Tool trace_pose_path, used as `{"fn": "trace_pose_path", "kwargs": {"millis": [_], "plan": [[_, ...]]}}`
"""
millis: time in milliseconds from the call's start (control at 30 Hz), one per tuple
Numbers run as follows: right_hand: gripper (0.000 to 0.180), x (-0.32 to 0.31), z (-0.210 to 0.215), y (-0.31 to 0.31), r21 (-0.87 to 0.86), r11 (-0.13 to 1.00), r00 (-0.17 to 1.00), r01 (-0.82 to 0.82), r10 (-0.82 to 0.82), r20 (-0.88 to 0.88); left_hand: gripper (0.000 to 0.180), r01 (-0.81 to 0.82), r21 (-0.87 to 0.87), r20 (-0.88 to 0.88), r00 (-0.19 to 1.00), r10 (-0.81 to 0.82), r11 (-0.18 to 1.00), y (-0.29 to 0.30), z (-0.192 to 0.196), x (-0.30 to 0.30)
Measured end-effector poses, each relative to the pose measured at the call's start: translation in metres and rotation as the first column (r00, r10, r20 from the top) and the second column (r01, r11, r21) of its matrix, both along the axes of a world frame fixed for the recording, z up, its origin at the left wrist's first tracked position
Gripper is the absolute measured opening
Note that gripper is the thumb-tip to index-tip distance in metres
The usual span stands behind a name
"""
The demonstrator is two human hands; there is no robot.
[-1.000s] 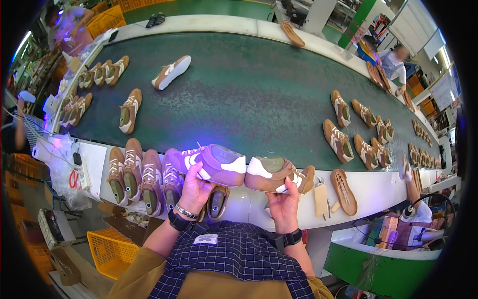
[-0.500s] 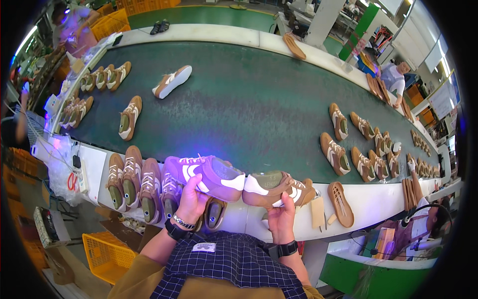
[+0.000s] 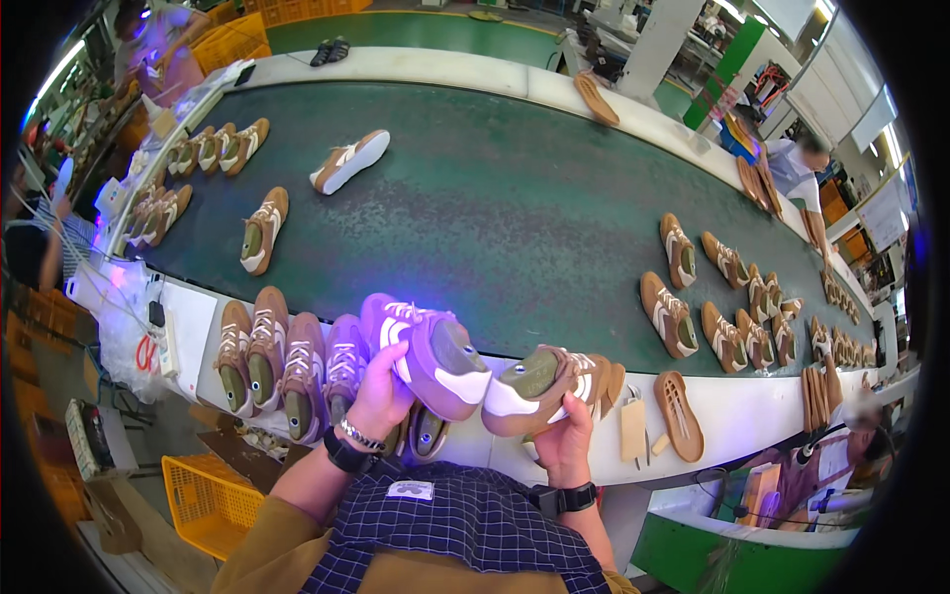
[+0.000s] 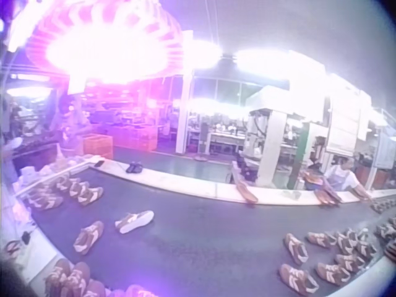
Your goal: The person picks up pairs of brown and white sneakers from a moving conveyor belt in a factory setting. They hold the shoes up to a purple UV light to inspect the soles and sides, then place them back onto the belt. The process is repeated for multiple pairs of shoes throughout the clip.
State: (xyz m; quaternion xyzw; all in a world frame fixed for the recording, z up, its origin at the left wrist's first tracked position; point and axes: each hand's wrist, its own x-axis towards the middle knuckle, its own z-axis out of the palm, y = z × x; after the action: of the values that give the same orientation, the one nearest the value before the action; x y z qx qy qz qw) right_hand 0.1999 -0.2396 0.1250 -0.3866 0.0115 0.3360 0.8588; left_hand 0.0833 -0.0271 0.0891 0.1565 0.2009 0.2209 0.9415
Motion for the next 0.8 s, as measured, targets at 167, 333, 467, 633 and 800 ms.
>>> {"fn": "trace_pose_path", "kwargs": {"millis": [167, 333, 467, 633, 800], "plan": [[0.052, 0.0, -0.024, -0.006, 0.006, 0.998, 0.993, -0.055, 0.055, -0.108, 0.042, 0.045, -0.023, 0.135, 0.99, -0.042, 0.999, 0.084, -0.012, 0.056], [0.042, 0.006, -0.046, -0.007, -0.022, 0.987, 0.957, -0.159, 0.149, -0.25, 0.042, -0.232, 0.055, -0.182, 0.954, 0.238, 0.971, 0.207, -0.094, 0.081], [0.043, 0.023, -0.055, -0.002, -0.047, 0.984, 0.935, -0.173, 0.149, -0.323, 0.051, -0.086, 0.207, -0.555, 0.81, 0.19, 0.974, 0.165, -0.076, 0.067], [0.044, 0.107, -0.081, 0.073, -0.024, 0.96, 0.958, -0.281, 0.278, -0.069, 0.032, 0.028, 0.243, -0.392, 0.917, 0.072, 0.97, 0.114, -0.068, 0.018], [0.054, 0.2, -0.032, 0.217, 0.125, 0.91, 0.918, -0.396, 0.395, 0.039, 0.019, 0.01, 0.32, -0.344, 0.933, 0.107, 0.948, 0.07, -0.038, -0.015]]}}
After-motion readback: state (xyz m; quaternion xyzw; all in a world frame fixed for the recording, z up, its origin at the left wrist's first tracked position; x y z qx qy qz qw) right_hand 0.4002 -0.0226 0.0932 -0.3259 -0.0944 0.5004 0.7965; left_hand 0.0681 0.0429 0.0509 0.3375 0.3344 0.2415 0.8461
